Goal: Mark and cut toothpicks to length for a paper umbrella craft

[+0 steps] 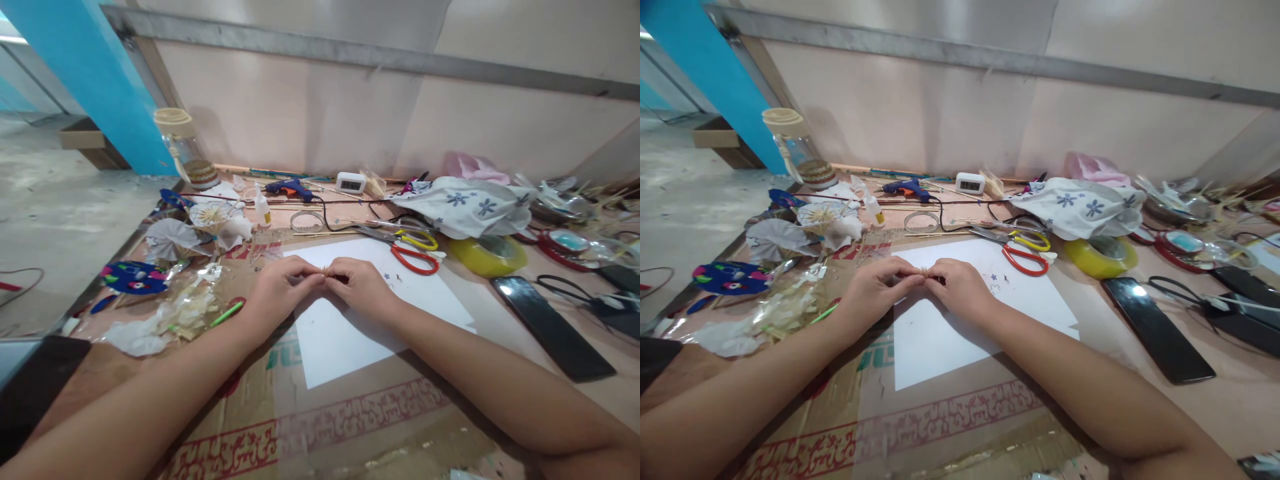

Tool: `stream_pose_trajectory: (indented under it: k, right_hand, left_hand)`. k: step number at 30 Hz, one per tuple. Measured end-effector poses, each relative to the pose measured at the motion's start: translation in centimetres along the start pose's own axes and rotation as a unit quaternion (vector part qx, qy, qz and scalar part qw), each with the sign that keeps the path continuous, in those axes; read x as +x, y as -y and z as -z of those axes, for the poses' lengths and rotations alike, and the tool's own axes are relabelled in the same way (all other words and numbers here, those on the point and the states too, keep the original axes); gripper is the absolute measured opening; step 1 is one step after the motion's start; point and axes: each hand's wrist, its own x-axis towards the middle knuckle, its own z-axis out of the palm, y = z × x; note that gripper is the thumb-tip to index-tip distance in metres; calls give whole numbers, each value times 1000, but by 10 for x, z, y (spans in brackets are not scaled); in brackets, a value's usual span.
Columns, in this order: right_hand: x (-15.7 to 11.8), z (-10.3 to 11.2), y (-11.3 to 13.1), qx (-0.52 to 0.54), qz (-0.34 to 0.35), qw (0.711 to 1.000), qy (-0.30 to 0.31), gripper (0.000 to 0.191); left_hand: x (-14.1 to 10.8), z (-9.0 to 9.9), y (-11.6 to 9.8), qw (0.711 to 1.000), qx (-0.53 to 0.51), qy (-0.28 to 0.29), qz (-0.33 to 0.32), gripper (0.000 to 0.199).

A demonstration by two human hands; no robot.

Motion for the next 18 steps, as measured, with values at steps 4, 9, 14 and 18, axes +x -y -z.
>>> stream_pose_trajectory:
  k: [4,9,14,18]
  right_hand:
    - [1,-1,-1,-13,9,1000,8,23]
    - [2,-3,-1,-20,19,1000,9,26]
    - [2,3,7,62,-42,997,30,20]
    - [2,8,14,137,-107,983,60,20]
  left_hand:
    - [0,0,1,1000,-1,2,6,15]
    - [1,0,1,1000,-7,8,19,18]
    - [1,1,-2,999,-41,7,20,17]
    - [-1,4,-7,996,-86,20,24,18]
